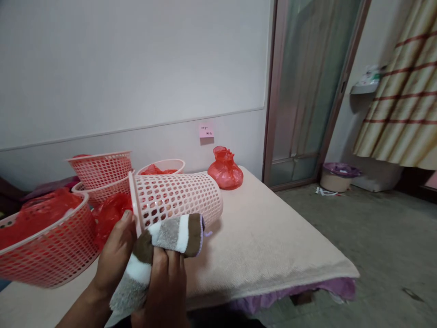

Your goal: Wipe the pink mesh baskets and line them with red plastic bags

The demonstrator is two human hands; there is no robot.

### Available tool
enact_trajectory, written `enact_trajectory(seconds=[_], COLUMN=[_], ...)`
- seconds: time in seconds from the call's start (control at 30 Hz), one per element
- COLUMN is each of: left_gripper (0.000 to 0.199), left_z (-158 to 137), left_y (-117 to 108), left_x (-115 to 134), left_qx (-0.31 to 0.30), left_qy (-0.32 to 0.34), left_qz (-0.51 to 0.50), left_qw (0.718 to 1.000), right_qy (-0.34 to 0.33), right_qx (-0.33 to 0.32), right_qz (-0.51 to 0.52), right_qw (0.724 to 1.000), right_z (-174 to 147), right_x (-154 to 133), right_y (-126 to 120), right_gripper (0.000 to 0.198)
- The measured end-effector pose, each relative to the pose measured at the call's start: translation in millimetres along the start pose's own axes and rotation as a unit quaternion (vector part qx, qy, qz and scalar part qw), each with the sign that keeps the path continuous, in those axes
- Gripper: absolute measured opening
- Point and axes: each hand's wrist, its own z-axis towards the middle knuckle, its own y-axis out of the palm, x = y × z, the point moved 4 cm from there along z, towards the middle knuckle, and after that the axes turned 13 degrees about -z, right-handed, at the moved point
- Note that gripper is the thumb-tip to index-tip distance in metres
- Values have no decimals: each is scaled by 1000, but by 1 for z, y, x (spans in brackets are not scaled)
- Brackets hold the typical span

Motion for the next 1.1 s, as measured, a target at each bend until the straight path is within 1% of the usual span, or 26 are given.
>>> enact_trajectory(seconds=[0.07, 0.13, 0.2, 0.3, 0.37, 0.43, 0.47, 0.53, 0.57, 0.6, 0.67, 0.73, 0.8, 0.83, 0.87, 0.93, 1.0, 1.03, 1.1], left_gripper=[45, 50, 53, 54, 56, 58, 59, 68, 71, 70, 57, 42, 41, 41, 40, 34, 25, 22, 20], left_z=[-4, -6, -5, -2, -4, -10, -14, -23, -26, -29, -30, -29, -26, -25, -24, -21, -19, -18, -17], left_y=[9, 16, 17, 11, 8, 4, 1, -6, -10, -15, -26, -34, -40, -42, -44, -47, -50, -51, -51], left_x=[-8, -17, -26, -39, -47, -55, -58, -61, -61, -60, -55, -49, -44, -42, -41, -37, -34, -33, -30], left_qx=[-73, -148, -191, -225, -259, -299, -318, -347, -356, -362, -367, -373, -380, -381, -372, -324, -244, -198, -109], left_qy=[-41, -84, -108, -100, -93, -88, -84, -66, -52, -33, 14, 70, 114, 127, 134, 133, 120, 113, 110], left_qz=[-39, -62, -63, -24, 15, 67, 105, 210, 270, 326, 406, 440, 451, 450, 446, 428, 402, 384, 332], left_qw=[996, 983, 974, 969, 961, 948, 938, 912, 893, 872, 837, 814, 799, 797, 803, 833, 874, 895, 931], right_qy=[27, 55, 79, 110, 142, 199, 239, 324, 357, 375, 369, 338, 301, 275, 241, 158, 92, 76, 67], right_qx=[29, 54, 55, 43, 33, 32, 40, 60, 66, 65, 46, 31, 22, 20, 17, 12, 21, 30, 51], right_qz=[-4, -6, -6, 2, 25, 77, 107, 159, 174, 182, 188, 186, 182, 177, 168, 129, 69, 37, -17], right_qw=[999, 997, 995, 993, 989, 977, 964, 931, 915, 907, 909, 922, 936, 945, 956, 979, 993, 996, 996], right_z=[8, 14, 17, 20, 24, 31, 34, 39, 41, 42, 44, 45, 43, 43, 43, 44, 44, 44, 42], right_x=[7, 14, 20, 29, 40, 55, 63, 80, 85, 89, 88, 80, 72, 68, 66, 67, 79, 87, 104], right_y=[-8, -12, -13, -16, -21, -28, -32, -39, -42, -43, -45, -46, -46, -45, -44, -40, -33, -30, -23], right_gripper=[38, 28, 22, 16, 17, 20, 21, 24, 24, 24, 22, 18, 15, 14, 14, 22, 34, 38, 43])
